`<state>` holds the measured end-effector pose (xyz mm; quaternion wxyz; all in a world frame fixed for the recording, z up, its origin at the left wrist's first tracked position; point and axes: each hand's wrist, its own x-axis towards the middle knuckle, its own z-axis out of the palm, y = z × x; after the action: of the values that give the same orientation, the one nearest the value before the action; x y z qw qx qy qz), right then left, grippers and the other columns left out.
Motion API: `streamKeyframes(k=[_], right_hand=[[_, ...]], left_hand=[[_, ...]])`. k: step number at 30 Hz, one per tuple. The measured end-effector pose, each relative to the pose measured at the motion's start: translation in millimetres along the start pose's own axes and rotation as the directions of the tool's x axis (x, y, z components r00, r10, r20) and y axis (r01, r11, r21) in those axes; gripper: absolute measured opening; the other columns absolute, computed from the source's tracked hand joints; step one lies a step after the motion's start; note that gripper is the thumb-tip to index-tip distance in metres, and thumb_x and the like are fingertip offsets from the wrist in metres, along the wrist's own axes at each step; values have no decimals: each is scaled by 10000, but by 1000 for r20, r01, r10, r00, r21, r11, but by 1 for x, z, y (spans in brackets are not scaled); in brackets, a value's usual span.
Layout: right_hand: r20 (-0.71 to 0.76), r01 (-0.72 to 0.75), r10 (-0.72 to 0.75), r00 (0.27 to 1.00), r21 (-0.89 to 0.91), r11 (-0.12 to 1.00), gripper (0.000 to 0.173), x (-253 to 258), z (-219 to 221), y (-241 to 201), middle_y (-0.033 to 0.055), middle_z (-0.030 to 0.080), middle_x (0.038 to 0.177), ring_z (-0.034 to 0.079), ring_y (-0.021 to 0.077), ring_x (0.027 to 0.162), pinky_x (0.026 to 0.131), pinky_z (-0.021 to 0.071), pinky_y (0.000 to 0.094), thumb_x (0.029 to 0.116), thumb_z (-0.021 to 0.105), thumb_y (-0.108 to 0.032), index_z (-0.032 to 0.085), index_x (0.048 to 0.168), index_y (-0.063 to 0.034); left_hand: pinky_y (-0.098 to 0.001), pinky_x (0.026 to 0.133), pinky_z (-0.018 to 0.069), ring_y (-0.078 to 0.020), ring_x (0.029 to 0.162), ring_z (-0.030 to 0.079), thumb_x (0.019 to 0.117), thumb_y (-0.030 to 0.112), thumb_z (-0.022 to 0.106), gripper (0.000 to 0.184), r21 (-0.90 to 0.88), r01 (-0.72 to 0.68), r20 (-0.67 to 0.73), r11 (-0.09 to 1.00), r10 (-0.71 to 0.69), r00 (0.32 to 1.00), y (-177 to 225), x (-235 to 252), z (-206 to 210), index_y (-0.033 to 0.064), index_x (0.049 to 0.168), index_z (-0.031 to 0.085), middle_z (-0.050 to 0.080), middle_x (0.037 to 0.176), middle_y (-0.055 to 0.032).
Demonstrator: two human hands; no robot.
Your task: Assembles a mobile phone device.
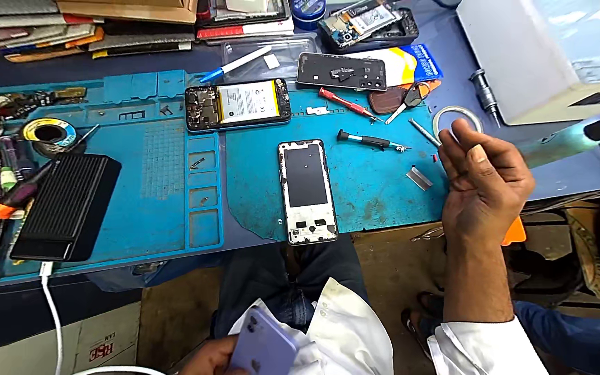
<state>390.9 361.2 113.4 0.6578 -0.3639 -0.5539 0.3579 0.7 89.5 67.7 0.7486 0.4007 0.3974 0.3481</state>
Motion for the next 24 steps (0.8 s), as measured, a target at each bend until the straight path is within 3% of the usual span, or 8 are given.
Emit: streamKeyframes(k=[3,5,8,12,15,17,19,24], right_hand=[[11,-7,7,1000,-11,1000,235,0,-1,0,187,673,1339,667,307,1233,1080,540,437,1052,487,-72,649,1200,11],[5,-6,7,1000,-9,1000,240,0,0,1,186,676,1335,675,304,1222,1071,547,434,1051,497,-74,654,1209,15],[-14,-5,5,1000,-17,1000,228,-1,2,0,183,682,1329,682,300,1212,1063,554,428,1050,507,-77,657,1198,10],[-1,4,-4,1000,-31,1000,233,-1,2,1,190,678,1334,675,303,1225,1078,544,427,1051,498,-77,652,1197,18],[15,5,-4,1000,-52,999,241,-2,1,1,176,685,1326,684,293,1210,1071,548,423,1052,501,-92,657,1204,9],[23,4,-3,1000,-52,999,233,-1,0,1,174,683,1331,680,301,1215,1073,547,433,1049,508,-95,656,1200,3],[19,-4,5,1000,-54,999,225,-2,0,1,172,676,1339,673,306,1222,1072,546,440,1047,511,-101,653,1192,-3],[9,13,-13,1000,-64,998,224,-1,-1,2,173,679,1336,670,310,1227,1067,549,443,1043,513,-102,667,1175,-10]], left_hand=[[-343,978,571,-113,1104,682,1014,166,634,372,-12,-139,62,990,139,988,5,34,15,131,1379,570,707,1230,8],[-326,982,554,-115,1121,660,1021,169,621,521,-224,-164,165,961,203,965,11,54,28,148,1514,456,661,1316,-19],[-210,639,475,-73,775,559,937,431,672,814,-638,-25,319,770,293,901,14,84,55,128,1600,310,595,1079,-19],[-232,636,505,-106,746,578,730,743,727,1177,-849,122,335,515,346,876,29,105,74,66,1599,314,612,1051,-43],[-342,706,538,-203,844,614,857,722,593,956,-798,43,304,601,339,890,46,110,61,61,1526,419,604,1157,-121],[-465,808,581,-333,1074,646,956,692,468,791,-735,-36,298,677,370,880,59,113,47,77,1452,503,546,1398,-203],[-574,928,567,-437,1337,526,1013,629,409,734,-713,-57,311,699,389,867,71,115,36,108,1529,447,387,1591,-223],[-672,902,558,-544,1348,481,1074,484,427,599,-657,-255,114,709,428,896,90,119,23,94,1529,425,405,1552,-299]])
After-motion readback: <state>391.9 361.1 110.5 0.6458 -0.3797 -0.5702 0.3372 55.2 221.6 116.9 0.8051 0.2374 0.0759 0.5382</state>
